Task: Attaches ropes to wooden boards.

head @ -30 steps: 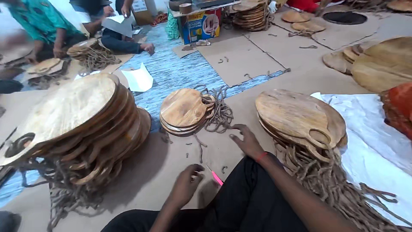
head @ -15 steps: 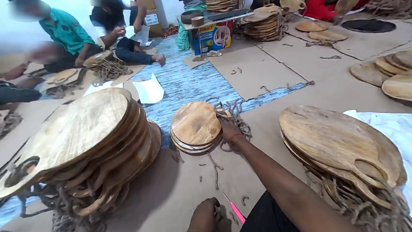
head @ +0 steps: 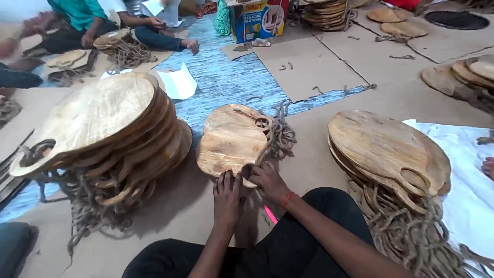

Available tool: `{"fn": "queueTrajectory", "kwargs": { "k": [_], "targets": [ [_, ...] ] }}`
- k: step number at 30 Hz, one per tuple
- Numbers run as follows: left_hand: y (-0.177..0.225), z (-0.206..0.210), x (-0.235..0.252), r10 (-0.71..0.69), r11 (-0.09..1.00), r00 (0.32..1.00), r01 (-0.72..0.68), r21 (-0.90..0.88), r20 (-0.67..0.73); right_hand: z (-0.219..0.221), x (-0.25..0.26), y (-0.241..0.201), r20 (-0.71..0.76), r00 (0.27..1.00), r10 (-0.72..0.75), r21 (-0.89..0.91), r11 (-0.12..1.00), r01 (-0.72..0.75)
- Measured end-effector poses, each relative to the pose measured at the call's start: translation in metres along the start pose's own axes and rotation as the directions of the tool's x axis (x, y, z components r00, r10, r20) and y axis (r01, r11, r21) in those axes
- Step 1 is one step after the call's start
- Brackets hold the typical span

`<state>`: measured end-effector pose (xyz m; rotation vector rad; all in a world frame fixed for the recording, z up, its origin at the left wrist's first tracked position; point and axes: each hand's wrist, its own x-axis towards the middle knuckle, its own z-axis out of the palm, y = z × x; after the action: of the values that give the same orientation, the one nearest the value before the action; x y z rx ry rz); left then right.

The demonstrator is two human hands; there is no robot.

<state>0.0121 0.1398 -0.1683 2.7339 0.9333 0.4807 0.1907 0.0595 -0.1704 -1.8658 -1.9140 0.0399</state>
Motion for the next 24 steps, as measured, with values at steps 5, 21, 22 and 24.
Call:
{"fn": "queueTrajectory", "kwargs": {
  "k": [5, 21, 22, 24],
  "targets": [
    [0.000, -0.005, -0.004, 0.109, 0.975, 0.994, -0.103, 0.198, -0.017, 0.019, -0.047, -0.031, -0.253, 0.964, -0.083, 0.140, 0.983, 0.122],
    [0.017, -0.019, -0.047, 0.341, 0.929, 0.926, -0.359, 0.091, 0.163, 0.024, -0.039, -0.006, -0.028, 0.834, 0.551, 0.333, 0.792, -0.512],
    [0.017, -0.013, -0.048, 0.424, 0.897, 0.888, -0.439, 0.054, 0.176, 0.026, -0.041, -0.005, -0.016, 0.848, 0.530, 0.331, 0.803, -0.496],
    [0.018, -0.005, -0.045, 0.526, 0.846, 0.838, -0.532, 0.009, 0.146, 0.027, -0.043, -0.001, 0.000, 0.851, 0.525, 0.389, 0.784, -0.483]
  ]
}}
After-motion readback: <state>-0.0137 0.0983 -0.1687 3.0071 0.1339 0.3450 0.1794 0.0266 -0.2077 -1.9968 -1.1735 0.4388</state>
